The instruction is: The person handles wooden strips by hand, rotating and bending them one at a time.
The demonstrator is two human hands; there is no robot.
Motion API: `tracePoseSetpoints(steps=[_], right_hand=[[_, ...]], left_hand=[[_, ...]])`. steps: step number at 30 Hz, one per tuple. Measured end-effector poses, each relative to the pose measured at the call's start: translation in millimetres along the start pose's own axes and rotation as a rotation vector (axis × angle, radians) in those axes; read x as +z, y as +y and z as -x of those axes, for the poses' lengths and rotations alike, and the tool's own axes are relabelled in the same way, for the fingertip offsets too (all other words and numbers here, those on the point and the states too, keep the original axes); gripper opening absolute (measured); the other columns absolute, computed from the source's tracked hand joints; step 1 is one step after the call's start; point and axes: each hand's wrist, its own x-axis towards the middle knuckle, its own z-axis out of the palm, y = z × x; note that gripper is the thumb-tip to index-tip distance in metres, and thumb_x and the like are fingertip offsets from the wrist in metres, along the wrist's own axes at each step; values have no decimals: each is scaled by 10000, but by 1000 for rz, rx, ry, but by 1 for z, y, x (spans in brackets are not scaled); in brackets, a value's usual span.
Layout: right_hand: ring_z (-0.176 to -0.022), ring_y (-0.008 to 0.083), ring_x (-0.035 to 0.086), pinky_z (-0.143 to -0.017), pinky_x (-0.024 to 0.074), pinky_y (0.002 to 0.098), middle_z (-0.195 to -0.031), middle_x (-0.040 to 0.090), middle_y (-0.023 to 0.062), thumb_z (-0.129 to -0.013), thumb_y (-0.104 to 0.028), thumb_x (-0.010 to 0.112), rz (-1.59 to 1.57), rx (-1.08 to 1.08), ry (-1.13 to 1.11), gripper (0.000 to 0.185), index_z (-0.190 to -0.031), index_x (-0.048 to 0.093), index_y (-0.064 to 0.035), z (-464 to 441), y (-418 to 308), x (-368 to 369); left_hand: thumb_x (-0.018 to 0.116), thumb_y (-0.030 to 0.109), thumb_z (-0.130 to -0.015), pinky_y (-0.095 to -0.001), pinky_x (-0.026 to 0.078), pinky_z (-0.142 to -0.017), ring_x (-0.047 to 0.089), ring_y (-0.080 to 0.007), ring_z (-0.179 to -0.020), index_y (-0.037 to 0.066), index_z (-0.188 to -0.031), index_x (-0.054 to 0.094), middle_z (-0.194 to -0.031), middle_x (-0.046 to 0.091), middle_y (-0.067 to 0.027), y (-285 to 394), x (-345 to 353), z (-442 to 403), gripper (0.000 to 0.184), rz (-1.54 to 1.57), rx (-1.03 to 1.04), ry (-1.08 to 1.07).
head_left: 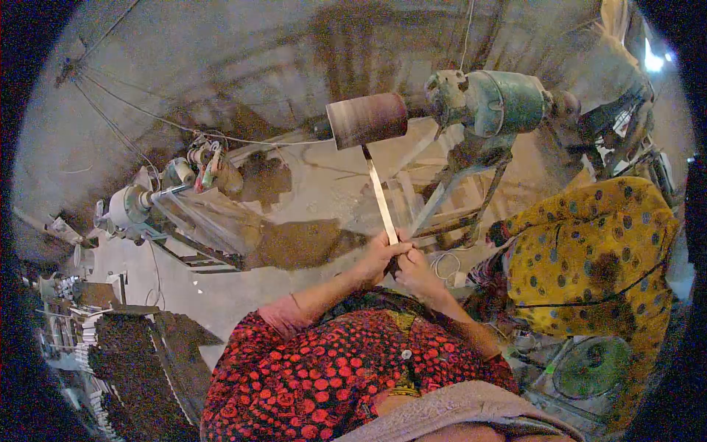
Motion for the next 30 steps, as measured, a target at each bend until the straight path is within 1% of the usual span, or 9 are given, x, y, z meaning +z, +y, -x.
tracePoseSetpoints(steps=[5, 10, 13, 16, 19, 22, 25, 27, 30], right_hand=[[-593, 164, 495, -485, 414, 312, -709, 510, 41, -888, -188, 415, -82, -47, -29, 224, -959, 511, 1, -5, -1, -1], [-408, 45, 360, -350, 265, 208, -546, 352, -70, -941, -207, 375, -96, -80, -91, 106, -980, 452, -146, -24, -46, 14], [-387, 62, 356, -336, 259, 222, -532, 353, -63, -936, -227, 384, -246, 76, -57, 80, -918, 438, -171, -31, -91, 32], [-372, 66, 350, -329, 256, 220, -519, 362, -56, -931, -236, 393, -213, 4, -53, 99, -863, 427, -173, -69, -84, 24], [-508, 176, 510, -381, 395, 329, -635, 512, 8, -892, -321, 420, -483, -74, -226, 193, -852, 521, -161, -108, -63, 9], [-523, 182, 517, -409, 412, 345, -652, 517, 11, -890, -324, 415, -552, -25, -324, 192, -850, 524, -171, -114, -55, 0], [-370, 67, 369, -303, 253, 216, -541, 379, -49, -926, -258, 412, -643, 5, -226, 84, -950, 401, -178, -119, -35, 5], [-374, 68, 370, -309, 259, 218, -556, 385, -50, -927, -257, 411, -228, -96, -65, 97, -969, 409, -170, -90, -54, 21], [-382, 67, 371, -320, 266, 222, -582, 402, -53, -932, -252, 405, -123, -109, -13, 110, -980, 425, -155, -72, -57, 27]], left_hand=[[622, 66, -794, -275, 493, -684, 596, -148, -759, 62, -905, 525, -827, 620, -64, 1, 1, -1, 148, -2, -23, 56], [616, 78, -781, -280, 485, -594, 590, -145, -669, 46, -872, 542, -775, 616, -59, 23, -12, -26, 122, 63, -6, 34], [605, 75, -779, -280, 482, -573, 588, -147, -640, 33, -837, 556, -744, 613, -58, 35, -27, -53, 87, 49, 24, 113], [599, 68, -770, -277, 488, -582, 600, -154, -653, 18, -812, 560, -735, 617, -73, 61, -34, -70, 76, -29, 57, 106], [595, 68, -763, -277, 487, -576, 606, -161, -643, 10, -825, 578, -744, 630, -89, 80, -31, -70, 87, -55, 114, 103], [595, 74, -758, -282, 479, -557, 599, -164, -616, 5, -825, 602, -734, 630, -84, 72, -36, -79, 96, -54, 162, 118], [599, 57, -764, -271, 473, -572, 585, -155, -650, 38, -841, 539, -745, 599, -65, 67, -34, -70, 100, -95, 129, 159], [604, 57, -761, -269, 468, -574, 580, -151, -655, 42, -840, 538, -740, 588, -55, 64, -27, -59, 104, -70, 132, 202], [605, 51, -759, -263, 470, -599, 582, -145, -684, 46, -834, 532, -748, 587, -53, 55, -32, -56, 105, -116, 101, 129]])
